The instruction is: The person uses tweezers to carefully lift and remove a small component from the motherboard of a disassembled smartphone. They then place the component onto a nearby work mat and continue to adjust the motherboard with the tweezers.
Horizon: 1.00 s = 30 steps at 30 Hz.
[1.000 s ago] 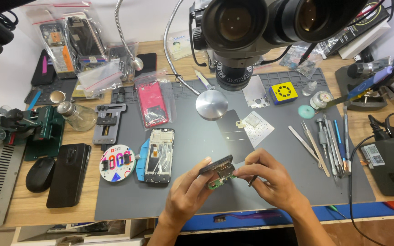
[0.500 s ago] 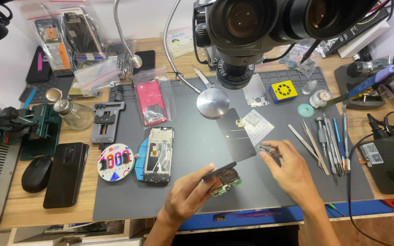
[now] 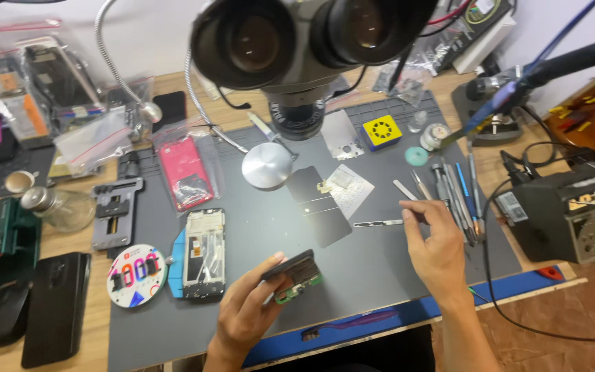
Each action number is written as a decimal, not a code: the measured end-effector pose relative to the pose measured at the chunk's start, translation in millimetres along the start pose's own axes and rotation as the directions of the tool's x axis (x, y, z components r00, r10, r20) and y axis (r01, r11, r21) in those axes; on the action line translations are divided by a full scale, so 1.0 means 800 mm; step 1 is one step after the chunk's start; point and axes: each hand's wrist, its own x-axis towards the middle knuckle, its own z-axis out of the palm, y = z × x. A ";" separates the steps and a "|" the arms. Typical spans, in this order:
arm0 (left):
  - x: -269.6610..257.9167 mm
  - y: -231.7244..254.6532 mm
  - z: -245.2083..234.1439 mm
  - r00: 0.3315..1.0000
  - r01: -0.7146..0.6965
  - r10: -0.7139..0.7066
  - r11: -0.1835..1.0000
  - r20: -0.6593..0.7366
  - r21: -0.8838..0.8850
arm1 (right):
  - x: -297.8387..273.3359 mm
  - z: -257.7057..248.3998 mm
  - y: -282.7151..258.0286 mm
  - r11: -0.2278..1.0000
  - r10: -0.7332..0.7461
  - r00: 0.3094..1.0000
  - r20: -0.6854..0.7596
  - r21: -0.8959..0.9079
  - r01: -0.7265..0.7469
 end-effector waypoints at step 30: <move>-0.015 0.007 0.028 0.997 0.052 -0.063 0.972 -0.043 -0.231 | 0.031 -0.014 0.091 0.885 0.191 0.970 0.147 -0.454 -0.105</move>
